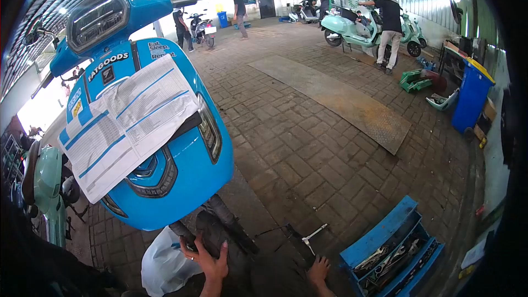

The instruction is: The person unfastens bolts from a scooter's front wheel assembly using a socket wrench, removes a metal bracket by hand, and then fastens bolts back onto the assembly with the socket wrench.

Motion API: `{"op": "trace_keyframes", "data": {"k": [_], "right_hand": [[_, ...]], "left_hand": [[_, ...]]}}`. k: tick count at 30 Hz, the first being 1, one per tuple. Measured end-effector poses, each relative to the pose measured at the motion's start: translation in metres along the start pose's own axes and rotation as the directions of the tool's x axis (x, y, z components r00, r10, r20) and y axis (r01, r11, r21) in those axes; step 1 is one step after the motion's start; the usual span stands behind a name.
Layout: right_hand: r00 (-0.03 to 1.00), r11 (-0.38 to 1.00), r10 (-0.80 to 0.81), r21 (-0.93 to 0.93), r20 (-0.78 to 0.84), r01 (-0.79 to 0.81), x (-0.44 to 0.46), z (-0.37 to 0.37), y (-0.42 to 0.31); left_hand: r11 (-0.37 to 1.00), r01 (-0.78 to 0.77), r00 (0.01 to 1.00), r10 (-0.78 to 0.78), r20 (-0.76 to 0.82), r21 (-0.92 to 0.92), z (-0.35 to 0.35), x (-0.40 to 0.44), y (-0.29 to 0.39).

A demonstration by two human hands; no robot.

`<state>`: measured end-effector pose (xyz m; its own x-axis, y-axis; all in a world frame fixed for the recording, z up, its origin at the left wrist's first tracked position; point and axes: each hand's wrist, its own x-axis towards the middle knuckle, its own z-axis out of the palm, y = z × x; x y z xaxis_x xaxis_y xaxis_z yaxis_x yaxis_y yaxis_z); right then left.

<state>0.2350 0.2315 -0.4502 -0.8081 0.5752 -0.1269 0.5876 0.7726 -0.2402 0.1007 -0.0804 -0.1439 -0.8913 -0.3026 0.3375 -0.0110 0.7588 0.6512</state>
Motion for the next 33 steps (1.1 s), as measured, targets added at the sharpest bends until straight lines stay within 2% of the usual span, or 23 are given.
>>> {"op": "trace_keyframes", "data": {"k": [1, 5, 8, 14, 16, 17, 20, 22, 23, 25, 26, 28, 29, 31, 32, 33], "right_hand": [[0.998, 1.0, -0.002, 0.026, 0.064, 0.0, -0.003, -0.028, -0.01], [0.997, 0.998, 0.037, 0.05, 0.07, -0.04, 0.027, 0.032, 0.02], [0.997, 0.998, -0.019, 0.067, 0.071, 0.014, 0.034, 0.046, 0.03], [0.984, 0.996, -0.046, 0.082, 0.172, 0.032, 0.052, 0.004, 0.002], [0.958, 0.978, 0.087, 0.162, 0.272, -0.135, 0.062, 0.0, -0.002], [0.956, 0.978, 0.086, 0.157, 0.282, -0.135, 0.06, -0.003, 0.0], [0.961, 0.982, 0.087, 0.137, 0.264, -0.127, 0.056, -0.048, -0.02], [0.981, 0.92, 0.1, 0.36, 0.165, -0.155, 0.043, -0.09, -0.035], [0.982, 0.927, 0.092, 0.347, 0.168, -0.146, 0.043, -0.099, -0.038], [0.997, 0.815, 0.043, 0.576, 0.063, -0.072, 0.042, -0.12, -0.042], [0.998, 0.824, 0.039, 0.563, 0.059, -0.065, 0.039, -0.131, -0.044], [0.994, 0.753, -0.054, 0.65, -0.095, 0.103, 0.032, -0.161, -0.052], [0.993, 0.761, -0.062, 0.639, -0.099, 0.112, 0.024, -0.177, -0.057], [0.994, 0.386, -0.093, 0.922, 0.05, -0.01, 0.006, -0.217, -0.071], [0.994, 0.395, -0.101, 0.919, 0.037, 0.006, -0.003, -0.236, -0.082], [0.978, 0.318, -0.125, 0.926, -0.169, 0.201, -0.014, -0.254, -0.094]], "left_hand": [[1.0, 0.0, 1.0, 0.0, -0.001, 0.003, 0.0, 0.0, -0.001], [1.0, 0.001, 1.0, -0.001, -0.003, 0.001, 0.002, 0.0, -0.002], [1.0, -0.001, 1.0, 0.001, -0.01, -0.015, 0.003, 0.0, -0.003], [1.0, -0.019, 1.0, 0.019, -0.014, 0.003, 0.002, 0.001, -0.002], [0.999, -0.033, 0.999, 0.033, -0.016, 0.004, 0.004, 0.0, -0.002], [0.999, -0.049, 0.999, 0.049, -0.021, -0.001, 0.005, 0.001, -0.003], [0.996, -0.087, 0.995, 0.086, -0.051, -0.018, 0.007, 0.002, -0.01], [0.993, -0.113, 0.991, 0.11, -0.072, -0.036, 0.008, 0.001, -0.01], [0.995, -0.095, 0.993, 0.092, -0.074, -0.038, 0.007, 0.001, -0.011], [0.99, -0.141, 0.987, 0.138, -0.087, -0.032, 0.008, 0.001, -0.013], [0.986, -0.164, 0.981, 0.159, -0.109, -0.041, 0.006, 0.001, -0.012], [0.987, -0.159, 0.982, 0.154, -0.107, -0.039, 0.005, 0.001, -0.012], [0.986, -0.165, 0.982, 0.162, -0.1, -0.026, 0.004, 0.001, -0.013], [0.987, -0.156, 0.983, 0.151, -0.107, -0.035, 0.0, 0.0, -0.013], [0.985, -0.171, 0.98, 0.166, -0.109, -0.035, -0.002, 0.0, -0.011], [0.982, -0.187, 0.977, 0.182, -0.111, -0.036, -0.004, 0.0, -0.011]]}}
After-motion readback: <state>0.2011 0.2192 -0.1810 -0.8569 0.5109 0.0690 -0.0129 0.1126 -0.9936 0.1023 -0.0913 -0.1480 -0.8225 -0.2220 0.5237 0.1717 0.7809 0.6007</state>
